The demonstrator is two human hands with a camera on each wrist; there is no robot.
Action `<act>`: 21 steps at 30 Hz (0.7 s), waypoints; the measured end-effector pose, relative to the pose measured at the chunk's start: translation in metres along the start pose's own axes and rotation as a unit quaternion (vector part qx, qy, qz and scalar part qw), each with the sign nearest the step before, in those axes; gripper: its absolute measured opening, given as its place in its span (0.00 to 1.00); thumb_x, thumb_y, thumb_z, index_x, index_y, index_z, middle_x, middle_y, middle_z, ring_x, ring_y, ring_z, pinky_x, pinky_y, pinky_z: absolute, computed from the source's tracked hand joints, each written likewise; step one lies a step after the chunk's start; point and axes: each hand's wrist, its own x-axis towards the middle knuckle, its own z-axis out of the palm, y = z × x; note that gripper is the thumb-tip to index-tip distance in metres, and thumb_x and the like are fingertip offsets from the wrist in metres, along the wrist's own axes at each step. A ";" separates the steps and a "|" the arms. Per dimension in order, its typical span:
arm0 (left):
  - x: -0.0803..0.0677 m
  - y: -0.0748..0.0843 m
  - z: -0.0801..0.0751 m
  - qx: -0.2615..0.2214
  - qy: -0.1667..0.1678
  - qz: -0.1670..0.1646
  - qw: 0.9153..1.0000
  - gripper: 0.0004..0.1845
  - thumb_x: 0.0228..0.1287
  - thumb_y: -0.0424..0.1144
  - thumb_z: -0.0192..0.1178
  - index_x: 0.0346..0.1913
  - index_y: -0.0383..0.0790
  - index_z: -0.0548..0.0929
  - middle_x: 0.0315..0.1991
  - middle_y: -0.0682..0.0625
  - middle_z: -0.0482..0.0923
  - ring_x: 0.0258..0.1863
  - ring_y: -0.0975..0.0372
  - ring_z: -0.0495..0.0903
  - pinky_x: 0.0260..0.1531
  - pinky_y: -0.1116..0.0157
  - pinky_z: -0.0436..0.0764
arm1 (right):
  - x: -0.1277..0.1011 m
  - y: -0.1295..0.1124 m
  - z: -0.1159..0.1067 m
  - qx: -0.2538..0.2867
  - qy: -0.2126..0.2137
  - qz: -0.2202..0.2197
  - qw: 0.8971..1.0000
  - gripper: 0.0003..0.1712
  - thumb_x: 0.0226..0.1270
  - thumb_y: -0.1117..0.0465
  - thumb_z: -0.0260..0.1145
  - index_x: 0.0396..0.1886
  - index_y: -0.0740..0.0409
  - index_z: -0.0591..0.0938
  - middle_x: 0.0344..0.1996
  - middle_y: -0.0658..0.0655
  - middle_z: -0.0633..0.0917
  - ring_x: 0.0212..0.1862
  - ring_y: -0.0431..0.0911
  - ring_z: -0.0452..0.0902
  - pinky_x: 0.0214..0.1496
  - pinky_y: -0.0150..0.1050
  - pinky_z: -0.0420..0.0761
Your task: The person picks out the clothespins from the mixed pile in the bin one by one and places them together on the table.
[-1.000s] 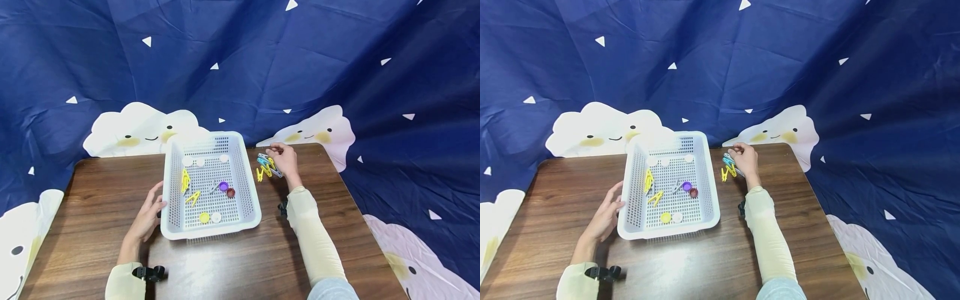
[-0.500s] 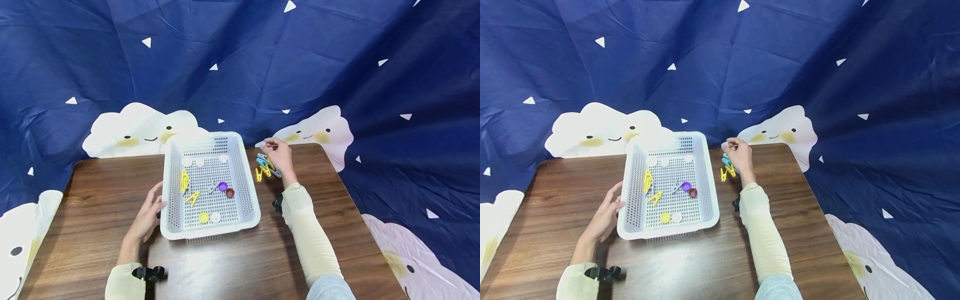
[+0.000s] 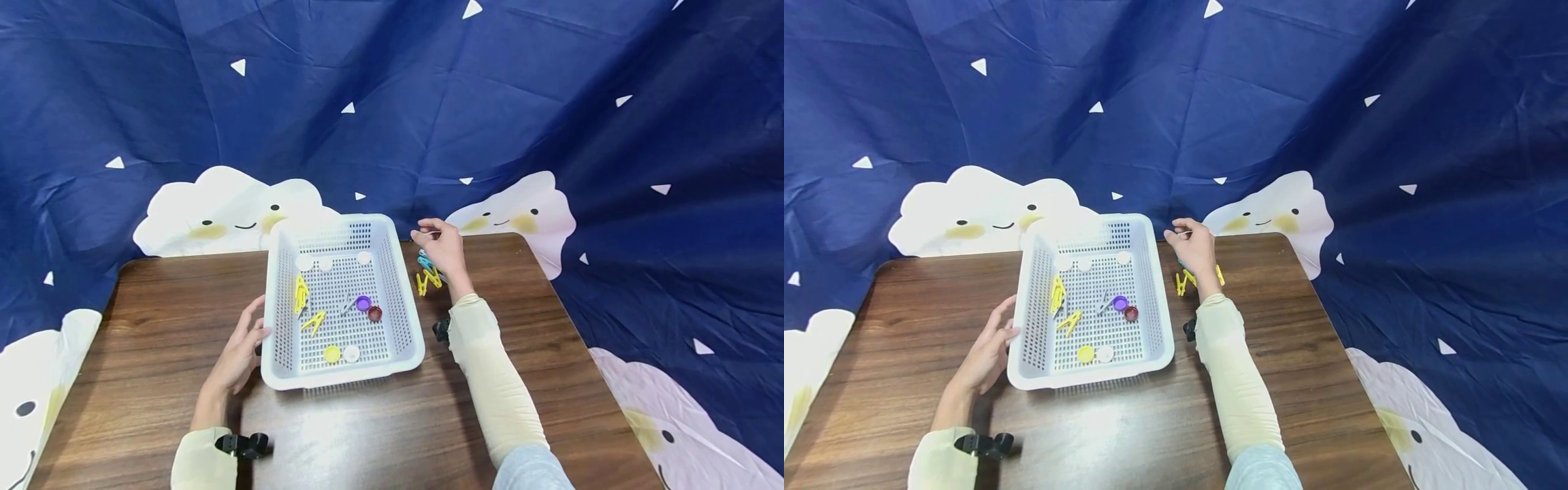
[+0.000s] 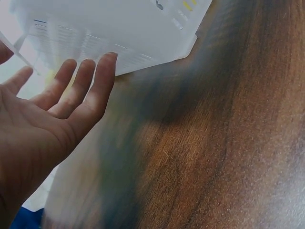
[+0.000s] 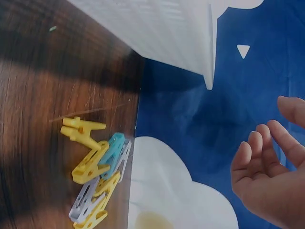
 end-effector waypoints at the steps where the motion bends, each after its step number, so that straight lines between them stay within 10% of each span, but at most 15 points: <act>1: 0.000 0.000 0.000 -0.001 -0.001 0.001 1.000 0.34 0.81 0.37 0.42 0.82 0.57 0.44 0.74 0.33 0.57 0.61 0.56 0.74 0.51 0.44 0.77 | 0.000 -0.001 0.001 0.003 -0.001 0.000 1.000 0.19 0.64 0.60 0.73 0.52 0.65 0.86 0.43 0.63 0.87 0.43 0.52 0.81 0.46 0.38 0.77; 21: 0.000 -0.001 -0.002 -0.013 -0.019 0.009 1.000 0.33 0.82 0.39 0.42 0.82 0.58 0.43 0.75 0.32 0.55 0.62 0.56 0.73 0.51 0.45 0.77 | 0.000 -0.017 0.020 0.026 0.002 -0.006 1.000 0.15 0.65 0.61 0.72 0.50 0.63 0.87 0.40 0.60 0.86 0.39 0.45 0.78 0.41 0.33 0.74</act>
